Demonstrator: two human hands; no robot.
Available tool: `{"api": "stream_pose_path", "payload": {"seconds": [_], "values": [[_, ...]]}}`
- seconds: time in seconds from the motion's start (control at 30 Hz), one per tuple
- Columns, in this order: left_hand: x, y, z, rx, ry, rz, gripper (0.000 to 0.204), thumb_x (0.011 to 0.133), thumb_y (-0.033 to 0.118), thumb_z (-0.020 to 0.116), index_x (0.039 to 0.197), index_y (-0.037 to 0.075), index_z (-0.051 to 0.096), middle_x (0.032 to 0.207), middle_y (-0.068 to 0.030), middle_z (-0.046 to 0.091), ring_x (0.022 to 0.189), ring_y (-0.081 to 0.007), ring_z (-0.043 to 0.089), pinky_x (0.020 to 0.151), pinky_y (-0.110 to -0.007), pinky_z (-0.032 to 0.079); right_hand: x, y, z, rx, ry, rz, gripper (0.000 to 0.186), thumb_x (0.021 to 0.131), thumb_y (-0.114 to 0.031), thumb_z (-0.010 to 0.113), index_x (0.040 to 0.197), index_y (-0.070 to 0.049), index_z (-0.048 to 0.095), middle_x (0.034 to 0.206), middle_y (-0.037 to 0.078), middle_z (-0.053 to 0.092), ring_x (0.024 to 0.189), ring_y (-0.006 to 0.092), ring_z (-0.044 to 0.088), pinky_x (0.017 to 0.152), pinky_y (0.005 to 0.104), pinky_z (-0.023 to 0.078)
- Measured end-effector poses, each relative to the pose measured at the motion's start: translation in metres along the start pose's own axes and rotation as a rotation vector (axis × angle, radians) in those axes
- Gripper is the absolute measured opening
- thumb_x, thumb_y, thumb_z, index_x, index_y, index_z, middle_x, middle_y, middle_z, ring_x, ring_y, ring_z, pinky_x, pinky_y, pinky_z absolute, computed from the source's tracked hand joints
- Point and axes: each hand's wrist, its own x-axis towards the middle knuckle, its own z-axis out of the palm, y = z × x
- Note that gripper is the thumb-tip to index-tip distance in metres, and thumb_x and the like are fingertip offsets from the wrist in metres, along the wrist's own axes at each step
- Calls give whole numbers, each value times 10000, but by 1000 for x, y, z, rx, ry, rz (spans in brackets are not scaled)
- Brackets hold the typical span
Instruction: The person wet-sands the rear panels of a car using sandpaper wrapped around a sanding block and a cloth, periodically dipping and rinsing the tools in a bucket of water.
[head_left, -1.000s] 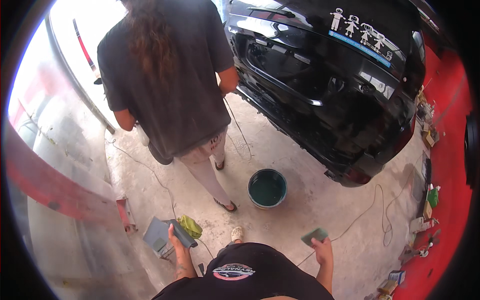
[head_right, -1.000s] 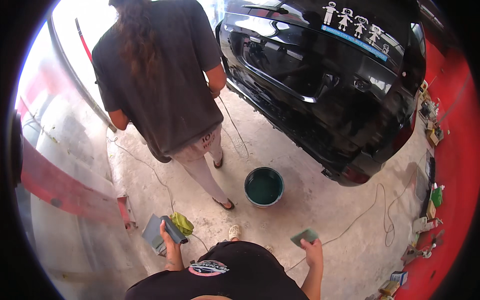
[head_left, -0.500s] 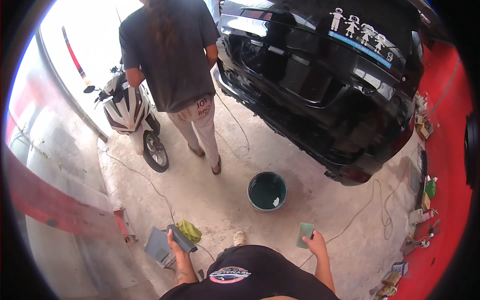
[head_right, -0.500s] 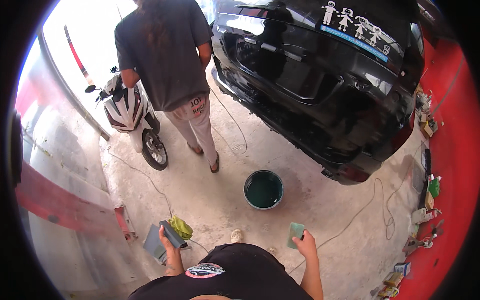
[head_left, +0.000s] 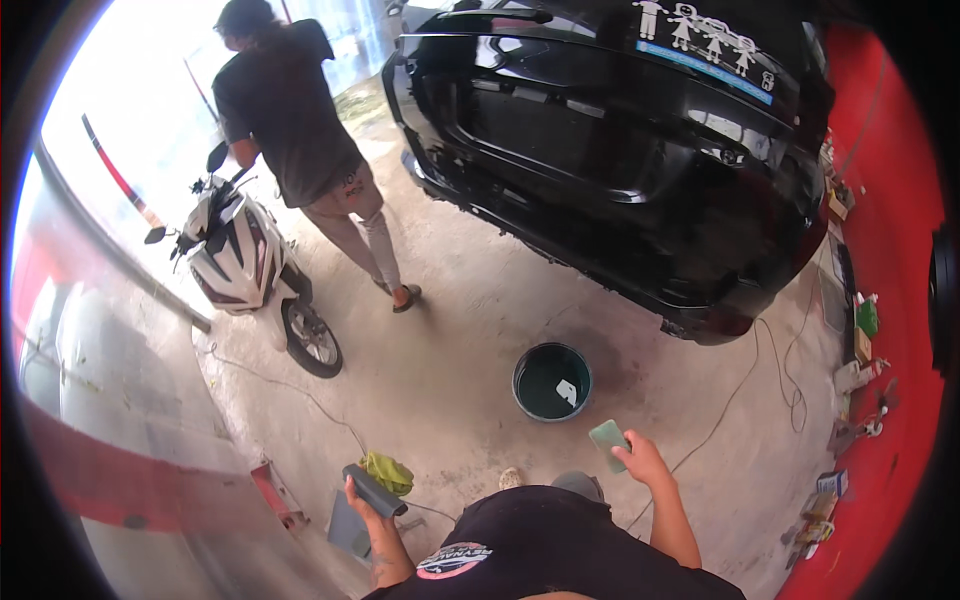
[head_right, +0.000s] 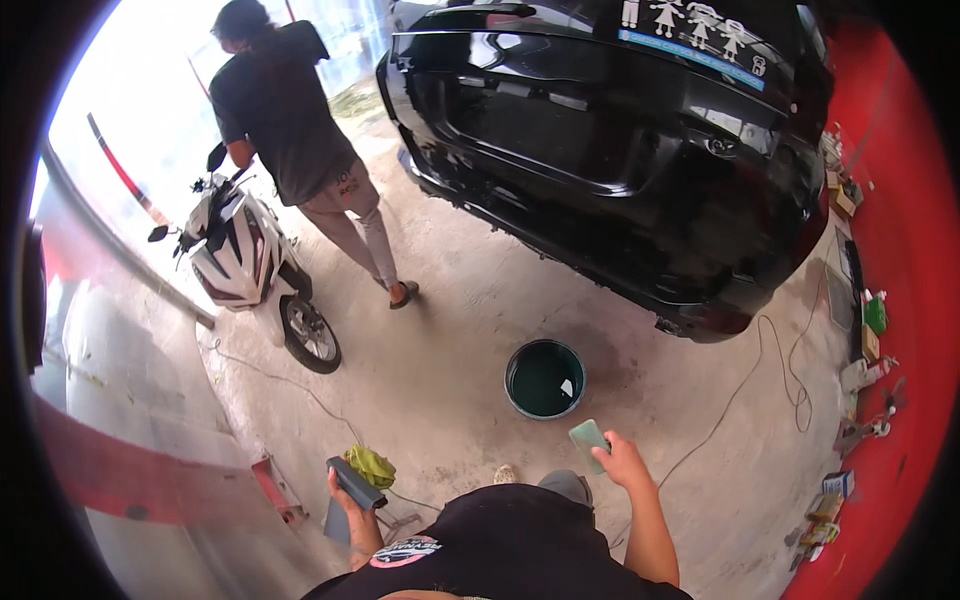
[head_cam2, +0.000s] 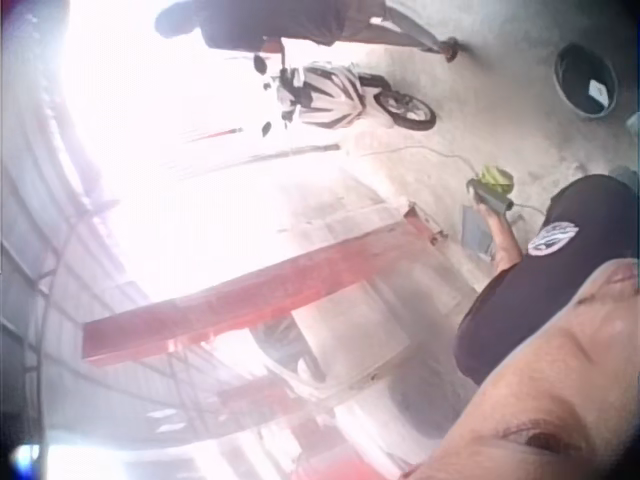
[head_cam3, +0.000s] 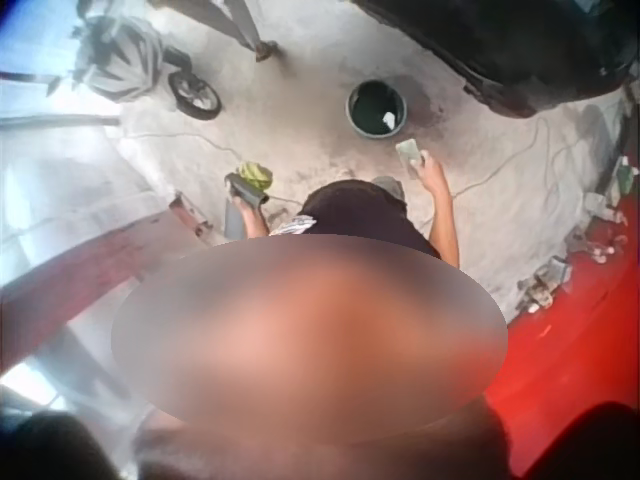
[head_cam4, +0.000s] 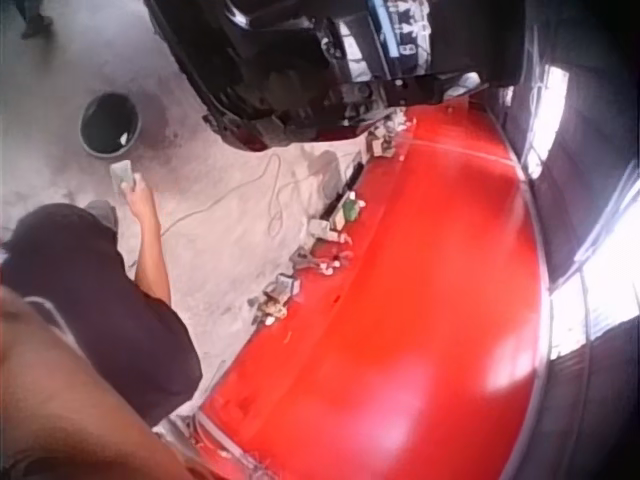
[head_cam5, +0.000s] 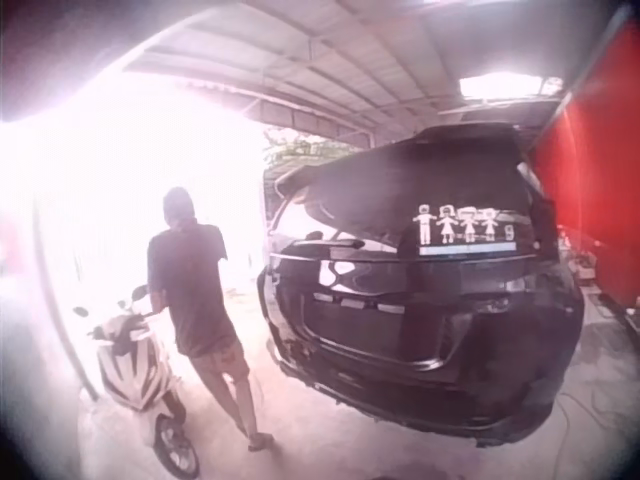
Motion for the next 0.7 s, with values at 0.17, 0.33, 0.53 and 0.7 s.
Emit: {"api": "stream_pose_path", "payload": {"seconds": [0.17,0.33,0.53,0.7], "values": [[19,-3,-5,-38,-69,-27,476,890,481,597,1133,75,652,1148,-126,672,1045,-353,671,933,-541,543,14,-15,31,1285,-25,11,297,928,-267,709,1112,-42,644,952,43,672,874,123,608,784,316,493],[40,-21,11,-108,-205,-106,456,885,453,606,1113,62,668,1154,-175,671,1038,-415,663,895,-601,544,52,-16,12,757,96,10,265,963,-260,664,1143,-68,627,1035,-3,648,921,128,613,787,317,497],[64,-49,37,-100,-277,-118,449,909,450,590,1152,83,675,1171,-157,679,1078,-401,651,934,-614,517,100,5,-2,1833,41,208,307,966,-284,679,1207,-127,573,1074,-2,653,920,141,630,778,355,494],[58,-76,71,-97,-179,-112,449,911,466,588,1153,102,690,1201,-137,676,1109,-393,636,948,-608,502,141,47,-18,2002,68,333,325,965,-200,672,1257,-150,540,1091,17,662,905,150,647,731,345,479]]}}
